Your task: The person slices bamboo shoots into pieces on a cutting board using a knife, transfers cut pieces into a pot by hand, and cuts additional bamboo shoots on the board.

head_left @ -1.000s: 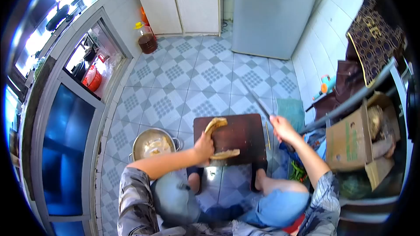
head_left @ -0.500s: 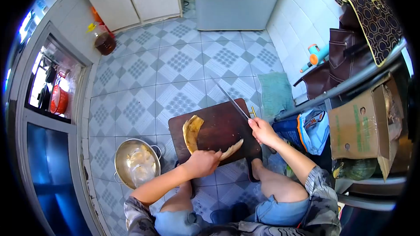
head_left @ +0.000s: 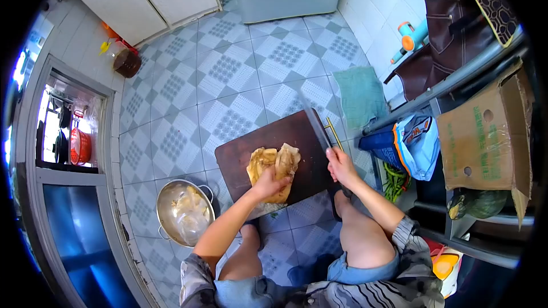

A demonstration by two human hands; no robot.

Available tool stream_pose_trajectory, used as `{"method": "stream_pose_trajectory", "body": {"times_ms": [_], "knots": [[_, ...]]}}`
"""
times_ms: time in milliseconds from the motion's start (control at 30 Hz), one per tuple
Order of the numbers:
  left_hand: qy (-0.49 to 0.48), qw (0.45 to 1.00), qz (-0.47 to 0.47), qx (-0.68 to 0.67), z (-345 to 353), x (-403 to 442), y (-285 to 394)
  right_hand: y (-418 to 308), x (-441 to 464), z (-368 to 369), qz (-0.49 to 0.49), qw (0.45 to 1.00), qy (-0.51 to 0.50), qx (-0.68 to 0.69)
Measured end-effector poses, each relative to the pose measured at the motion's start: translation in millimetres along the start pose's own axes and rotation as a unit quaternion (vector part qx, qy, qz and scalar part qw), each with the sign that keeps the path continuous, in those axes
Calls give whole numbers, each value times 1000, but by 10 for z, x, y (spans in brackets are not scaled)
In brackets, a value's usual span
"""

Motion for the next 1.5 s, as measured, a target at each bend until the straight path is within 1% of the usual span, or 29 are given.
{"method": "stream_pose_trajectory", "body": {"times_ms": [33,67,100,133,167,200,233,300,367,433,500,567,633,667,733,767,833,900,967,1000,1033,1133,1167,1200,1267,1300,1367,1433,1500], "knots": [[-2,1000,-5,6,22,69,-63,0,16,66,-23,999,-23,-28],[35,997,19,72,3,140,-99,37,5,103,-18,999,-18,-20],[71,987,42,137,1,168,-117,-7,-11,135,-66,993,-29,-91],[68,987,39,142,36,78,70,-74,-20,167,-114,979,-42,-164],[102,976,30,189,59,-10,271,-151,-24,208,-163,956,-55,-236],[135,962,21,235,68,-87,433,-170,-41,246,-153,947,-73,-274],[129,962,22,241,96,-85,461,-217,-51,278,-153,940,-78,-296],[148,946,32,285,207,-12,560,-265,-98,276,-136,946,-42,-291],[165,950,51,260,297,45,518,-188,-117,233,-143,951,-17,-273],[188,929,104,302,447,-109,645,-169,-177,189,-145,953,-32,-263],[164,924,85,334,567,-181,629,-71,-234,153,-156,954,-22,-255],[112,937,112,311,582,-341,716,6,-246,130,-163,959,2,-232],[139,879,192,414,539,-572,838,160,-203,88,-157,964,22,-215],[134,878,195,417,502,-625,868,187,-190,33,-156,954,44,-253],[244,740,249,575,444,-757,951,209,-192,-41,-151,943,66,-289],[242,740,249,576,369,-697,846,243,-189,-58,-137,956,63,-253],[236,707,305,593,301,-569,690,233,-190,-52,-123,967,61,-217],[212,718,316,582,299,-555,708,188,-213,-42,-144,963,61,-219],[151,728,313,591,353,-530,780,201,-204,-36,-143,963,63,-218],[146,731,342,572,372,-540,857,182,-205,-42,-148,964,63,-214],[144,733,345,568,368,-532,900,173,-219,-62,-145,963,63,-218],[78,750,338,563,367,-548,1047,136,-238,-77,-148,968,58,-194],[78,751,338,562,341,-579,1145,120,-249,-104,-163,967,83,-179],[36,778,326,536,328,-604,1213,92,-259,-129,-178,964,107,-163],[-26,823,317,472,302,-637,1285,118,-256,-146,-167,969,106,-150],[-25,824,312,473,288,-663,1347,131,-256,-162,-155,972,106,-138],[-105,862,272,413,299,-680,1466,99,-262,-180,-160,972,110,-131],[-116,865,278,401,265,-596,1556,34,-289,-208,-166,970,122,-127],[-113,867,329,358,213,-588,1708,42,-298,-224,-146,972,134,-123]]}}
Point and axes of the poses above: each hand's wrist, its own x-axis towards the middle knuckle, its own z-axis out of the palm, y = z × x, the point moved 7 cm from there along x, towards the middle knuckle, and after that the axes turned 14 degrees about -z, right-handed, at the moved point
